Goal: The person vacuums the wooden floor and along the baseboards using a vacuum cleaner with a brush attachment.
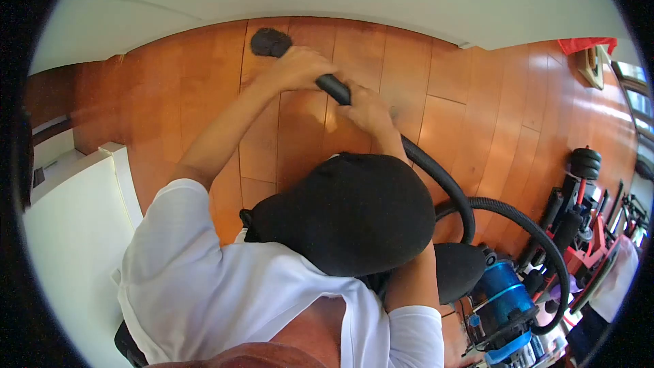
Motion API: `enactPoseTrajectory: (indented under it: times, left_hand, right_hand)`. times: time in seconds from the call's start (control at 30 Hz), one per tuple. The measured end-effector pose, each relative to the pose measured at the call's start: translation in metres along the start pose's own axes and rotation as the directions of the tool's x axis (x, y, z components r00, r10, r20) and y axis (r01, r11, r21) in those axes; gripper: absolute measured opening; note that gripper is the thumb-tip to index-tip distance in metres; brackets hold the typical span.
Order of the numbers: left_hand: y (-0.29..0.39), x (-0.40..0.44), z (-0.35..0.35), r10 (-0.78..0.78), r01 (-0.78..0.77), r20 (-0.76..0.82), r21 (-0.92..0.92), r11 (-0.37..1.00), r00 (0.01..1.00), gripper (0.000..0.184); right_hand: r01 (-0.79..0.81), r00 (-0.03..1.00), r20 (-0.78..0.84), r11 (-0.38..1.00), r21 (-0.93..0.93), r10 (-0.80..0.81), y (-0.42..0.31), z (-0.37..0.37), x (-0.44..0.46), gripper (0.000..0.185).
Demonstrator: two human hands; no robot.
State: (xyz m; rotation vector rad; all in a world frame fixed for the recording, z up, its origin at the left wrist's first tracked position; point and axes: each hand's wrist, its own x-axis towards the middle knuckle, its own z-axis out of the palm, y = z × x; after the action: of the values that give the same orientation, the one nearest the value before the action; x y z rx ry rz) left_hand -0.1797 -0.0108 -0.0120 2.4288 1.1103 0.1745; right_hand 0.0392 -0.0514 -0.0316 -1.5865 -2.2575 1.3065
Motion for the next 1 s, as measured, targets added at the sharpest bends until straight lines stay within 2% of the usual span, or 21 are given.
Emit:
enactPoseTrajectory:
  times: [0.1, 0.2, 0.3, 0.4, 0.43, 0.47, 0.53, 0.63, 0.73, 0.8, 0.87, 0.93, 1.0]
  left_hand:
    - [-0.008, -0.023, -0.019, -0.051, 0.049, 0.021, 0.067, 0.997, 0.999, 0.017]
    - [-0.020, -0.021, -0.029, -0.049, 0.049, -0.038, -0.006, 0.999, 0.998, 0.018]
    - [-0.023, -0.018, -0.031, -0.024, 0.026, -0.035, 0.034, 0.999, 0.999, 0.020]
    - [-0.023, -0.018, -0.026, -0.045, 0.046, -0.009, 0.049, 0.998, 0.999, 0.021]
    - [-0.021, -0.017, -0.025, -0.047, 0.047, -0.009, 0.028, 0.998, 0.999, 0.021]
    - [-0.020, -0.018, -0.025, -0.051, 0.051, -0.010, 0.008, 0.999, 0.999, 0.021]
    - [-0.019, -0.020, -0.026, -0.047, 0.046, -0.030, -0.013, 0.999, 0.998, 0.020]
    - [-0.015, -0.025, -0.029, -0.027, 0.027, -0.041, 0.005, 1.000, 0.999, 0.020]
    - [-0.012, -0.037, -0.031, -0.047, 0.047, -0.015, 0.024, 0.999, 0.999, 0.023]
    - [-0.005, -0.044, -0.026, -0.090, 0.091, -0.044, 0.013, 0.996, 0.995, 0.023]
    - [-0.004, -0.049, -0.011, -0.008, 0.010, -0.106, 0.014, 1.000, 0.994, 0.022]
    - [0.014, -0.045, 0.012, -0.018, 0.018, -0.020, -0.002, 1.000, 1.000, 0.019]
    - [0.041, -0.038, 0.019, -0.025, 0.024, -0.013, -0.077, 0.997, 1.000, 0.017]
  right_hand:
    - [0.092, 0.993, 0.038, 0.931, 0.352, -0.113, -0.004, 0.007, 0.007, 0.071]
    - [0.039, 0.999, -0.047, 0.925, 0.378, -0.023, 0.000, -0.040, -0.030, 0.076]
    - [-0.122, 0.992, 0.037, 0.847, 0.518, 0.120, 0.057, -0.058, -0.065, 0.085]
    - [-0.281, 0.955, 0.177, 0.920, 0.273, 0.239, 0.069, -0.071, -0.092, 0.085]
    - [-0.133, 0.990, 0.077, 0.951, 0.279, 0.116, 0.076, -0.055, -0.091, 0.085]
    - [-0.096, 0.995, 0.026, 0.967, 0.235, 0.092, 0.085, -0.046, -0.090, 0.085]
    - [-0.019, 0.997, -0.070, 0.990, 0.139, 0.028, 0.054, -0.035, -0.077, 0.084]
    - [0.214, 0.960, -0.182, 0.977, -0.010, -0.212, 0.011, -0.015, -0.046, 0.079]
    - [0.249, 0.958, -0.160, 0.967, 0.053, -0.238, -0.026, -0.005, -0.020, 0.064]
    - [0.200, 0.972, -0.144, 0.976, 0.082, -0.187, -0.035, 0.002, -0.018, 0.055]
    - [0.127, 0.985, -0.128, 0.990, 0.067, -0.118, -0.038, 0.007, -0.029, 0.051]
    - [0.043, 0.994, -0.104, 0.999, 0.005, -0.042, -0.022, 0.007, -0.049, 0.049]
    - [-0.067, 0.995, -0.081, 0.998, -0.004, 0.066, -0.008, 0.009, -0.066, 0.047]
